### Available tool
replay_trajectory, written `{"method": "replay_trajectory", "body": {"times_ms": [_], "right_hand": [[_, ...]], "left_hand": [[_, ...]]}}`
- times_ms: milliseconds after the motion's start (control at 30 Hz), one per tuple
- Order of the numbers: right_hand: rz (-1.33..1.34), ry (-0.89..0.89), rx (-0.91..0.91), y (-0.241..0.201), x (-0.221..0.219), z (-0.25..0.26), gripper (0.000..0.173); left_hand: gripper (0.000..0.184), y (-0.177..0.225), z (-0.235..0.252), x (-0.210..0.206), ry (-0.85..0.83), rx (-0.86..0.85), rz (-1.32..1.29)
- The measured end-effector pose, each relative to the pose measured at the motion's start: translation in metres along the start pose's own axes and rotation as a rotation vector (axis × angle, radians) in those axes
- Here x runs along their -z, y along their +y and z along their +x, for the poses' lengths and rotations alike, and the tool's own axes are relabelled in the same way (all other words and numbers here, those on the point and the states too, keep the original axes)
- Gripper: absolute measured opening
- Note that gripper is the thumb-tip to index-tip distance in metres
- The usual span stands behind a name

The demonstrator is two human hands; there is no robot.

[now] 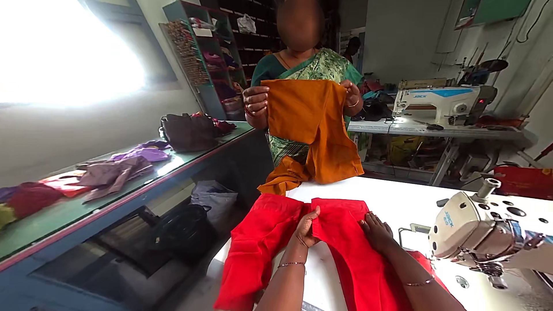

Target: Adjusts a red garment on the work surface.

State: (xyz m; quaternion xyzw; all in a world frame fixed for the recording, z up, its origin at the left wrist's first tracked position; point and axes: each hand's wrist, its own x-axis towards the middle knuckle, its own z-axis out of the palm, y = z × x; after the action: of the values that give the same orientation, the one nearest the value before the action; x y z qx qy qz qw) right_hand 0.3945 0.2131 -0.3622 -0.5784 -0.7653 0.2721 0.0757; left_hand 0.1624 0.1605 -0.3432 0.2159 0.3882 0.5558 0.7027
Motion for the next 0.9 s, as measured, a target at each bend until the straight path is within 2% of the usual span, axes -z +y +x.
{"method": "replay_trajectory", "body": {"times_ms": [100, 233, 300, 400, 467, 533, 600, 667, 733, 800, 900], "right_hand": [[-0.035, 0.005, -0.008, 0.001, -0.003, 0.001, 0.06], [-0.082, -0.014, -0.014, -0.001, -0.001, 0.002, 0.059], [-0.095, -0.008, -0.016, -0.003, 0.0, 0.001, 0.059], [-0.103, -0.02, -0.036, -0.007, 0.003, 0.0, 0.061], [-0.071, 0.027, -0.059, -0.008, 0.004, 0.0, 0.059], [-0.051, 0.146, -0.071, -0.009, 0.01, -0.005, 0.055], [-0.024, 0.267, -0.005, -0.014, 0.02, -0.013, 0.049], [-0.015, 0.3, 0.111, -0.023, 0.029, -0.025, 0.039], [-0.04, 0.167, 0.23, -0.037, 0.033, -0.04, 0.035], [-0.055, -0.111, 0.311, -0.05, 0.028, -0.052, 0.043], [-0.132, -0.528, 0.297, -0.055, 0.008, -0.062, 0.054]], "left_hand": [[0.035, 0.002, -0.001, -0.001, 0.06, -0.004, 0.001], [0.037, 0.003, 0.001, 0.002, 0.028, -0.074, -0.019], [0.038, 0.005, 0.006, 0.003, 0.118, -0.086, 0.037], [0.044, 0.005, 0.018, 0.005, 0.35, -0.135, 0.246], [0.042, 0.0, 0.025, 0.009, 0.499, -0.279, 0.409], [0.045, 0.003, 0.018, 0.004, 0.627, -0.432, 0.679], [0.047, 0.013, -0.008, -0.013, 0.694, -0.556, 0.942], [0.039, 0.017, -0.037, -0.023, 0.691, -0.665, 1.147], [0.035, 0.012, -0.071, -0.022, 0.596, -0.653, 1.307], [0.035, 0.003, -0.104, -0.01, 0.515, -0.577, 1.439], [0.034, -0.012, -0.149, 0.026, 0.616, -0.581, 1.688]]}}
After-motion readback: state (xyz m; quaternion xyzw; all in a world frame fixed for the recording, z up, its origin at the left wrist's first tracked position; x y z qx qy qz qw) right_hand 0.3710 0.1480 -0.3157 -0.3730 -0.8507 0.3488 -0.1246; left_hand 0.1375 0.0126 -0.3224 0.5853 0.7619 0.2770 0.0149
